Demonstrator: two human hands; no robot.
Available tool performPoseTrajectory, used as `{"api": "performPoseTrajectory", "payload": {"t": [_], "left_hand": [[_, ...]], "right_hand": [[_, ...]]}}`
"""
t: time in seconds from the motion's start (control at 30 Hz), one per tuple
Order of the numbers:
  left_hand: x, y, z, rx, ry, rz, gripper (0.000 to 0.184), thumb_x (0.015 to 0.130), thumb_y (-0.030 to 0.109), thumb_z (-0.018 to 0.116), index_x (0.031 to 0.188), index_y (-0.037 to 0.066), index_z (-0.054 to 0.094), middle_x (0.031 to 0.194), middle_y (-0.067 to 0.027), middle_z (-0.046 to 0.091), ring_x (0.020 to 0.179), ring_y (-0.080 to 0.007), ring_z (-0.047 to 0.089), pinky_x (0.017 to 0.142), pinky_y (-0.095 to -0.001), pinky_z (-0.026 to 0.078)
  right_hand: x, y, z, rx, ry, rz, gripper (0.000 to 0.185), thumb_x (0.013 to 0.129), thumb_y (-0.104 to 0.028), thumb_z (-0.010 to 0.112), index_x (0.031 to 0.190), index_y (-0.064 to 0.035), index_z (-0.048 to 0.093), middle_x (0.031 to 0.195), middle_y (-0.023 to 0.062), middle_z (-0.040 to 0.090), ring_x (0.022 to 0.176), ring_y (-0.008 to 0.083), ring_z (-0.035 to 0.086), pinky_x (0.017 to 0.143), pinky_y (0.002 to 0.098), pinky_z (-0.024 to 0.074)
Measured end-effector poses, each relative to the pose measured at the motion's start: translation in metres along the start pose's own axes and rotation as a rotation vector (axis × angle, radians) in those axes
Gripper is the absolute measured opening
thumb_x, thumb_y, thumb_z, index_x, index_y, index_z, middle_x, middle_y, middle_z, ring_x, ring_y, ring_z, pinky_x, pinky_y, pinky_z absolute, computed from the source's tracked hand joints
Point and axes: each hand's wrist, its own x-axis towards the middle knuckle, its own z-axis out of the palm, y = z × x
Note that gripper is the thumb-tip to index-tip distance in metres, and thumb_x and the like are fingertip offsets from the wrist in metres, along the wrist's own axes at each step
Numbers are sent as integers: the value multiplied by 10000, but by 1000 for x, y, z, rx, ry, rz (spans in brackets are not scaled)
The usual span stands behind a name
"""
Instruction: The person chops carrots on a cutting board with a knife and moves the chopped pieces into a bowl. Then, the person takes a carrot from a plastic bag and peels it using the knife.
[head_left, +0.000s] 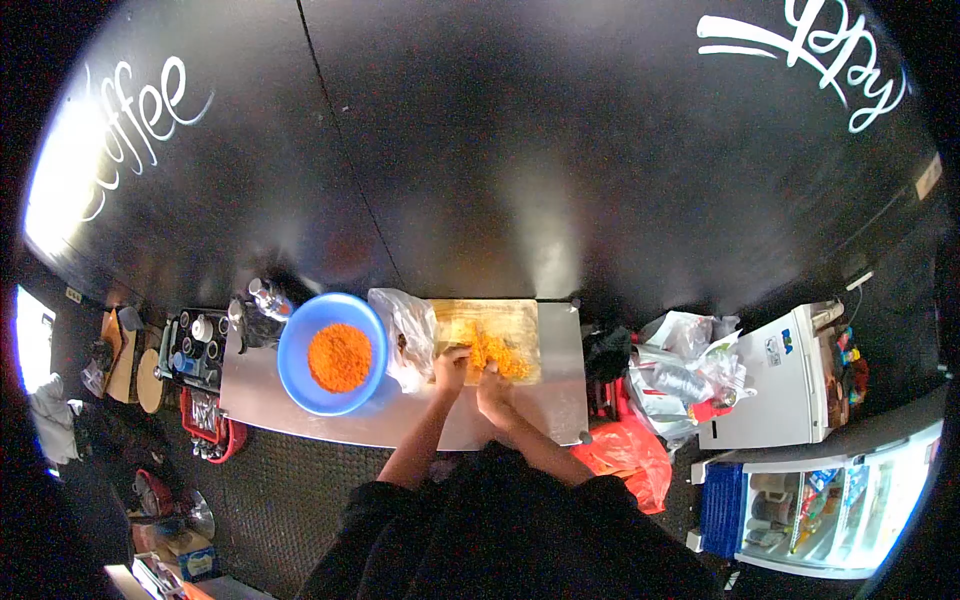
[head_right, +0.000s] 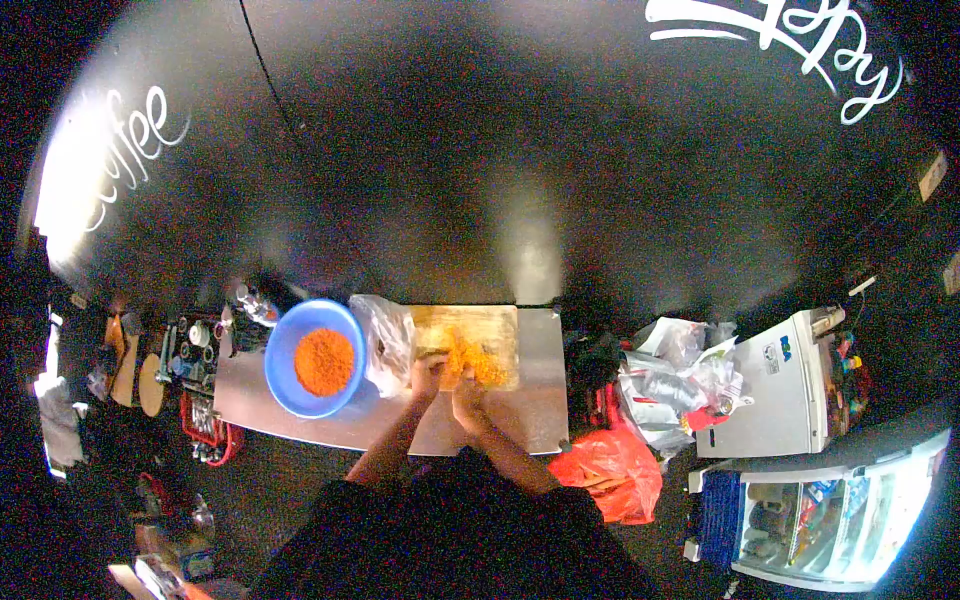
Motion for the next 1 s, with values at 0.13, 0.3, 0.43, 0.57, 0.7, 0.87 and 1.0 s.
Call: {"api": "performPoseTrajectory", "payload": {"t": [0.13, 0.3, 0.43, 0.57, 0.7, 0.87, 1.0], "left_hand": [[-1, 14, -3, 49, 32, 105, 213, 676, -64, 560, 840, 44, 643, 805, -120, 621, 682, -198, 603, 602, -275, 473], [-3, 23, -6, 140, -1, 2, 216, 685, -60, 561, 848, 58, 640, 828, -132, 617, 699, -220, 607, 609, -273, 475], [0, 36, -13, 149, 13, 172, 205, 697, -44, 559, 850, 63, 642, 820, -138, 615, 692, -228, 604, 597, -273, 473], [1, 32, -14, 144, -67, 37, 196, 720, -26, 541, 857, 69, 644, 804, -138, 614, 679, -228, 601, 588, -274, 469], [-2, 29, -14, 190, -81, -40, 198, 745, -14, 518, 885, 54, 640, 823, -142, 619, 723, -224, 604, 630, -281, 473], [-9, 48, -8, -121, -46, -121, 258, 780, 75, 551, 1031, 18, 571, 964, -159, 595, 872, -233, 584, 738, -293, 461], [-7, 69, -7, 74, -132, -25, 578, 743, 294, 643, 1187, -13, 437, 1159, -194, 493, 1083, -272, 478, 915, -330, 367]], "right_hand": [[5, 2, -19, -198, -252, 17, 472, 679, -101, 652, 1025, 48, 368, 819, 193, 614, 789, 314, 617, 655, 379, 504], [-6, -4, -9, -8, -263, 110, 418, 795, -186, 522, 1094, 58, 362, 864, 209, 604, 827, 346, 600, 705, 412, 489], [10, 7, 3, -163, -363, 127, 332, 866, -243, 406, 1079, 10, 382, 876, 214, 594, 830, 355, 594, 705, 430, 488], [24, 31, -11, 347, -501, 170, 322, 888, -330, 378, 987, -24, 396, 600, 141, 576, 483, 257, 590, 422, 354, 486], [19, 47, -23, 1134, -656, 335, 453, 872, -524, 271, 804, -96, 403, 430, 50, 431, 325, 185, 476, 307, 303, 399], [17, 55, -25, 1425, -780, 490, 658, 736, -717, 233, 734, -97, 453, 464, 25, 411, 347, 144, 418, 348, 300, 414], [11, 44, -42, 1568, -782, 499, 642, 723, -737, 206, 771, -129, 408, 428, 20, 345, 360, 159, 382, 367, 269, 341]]}}
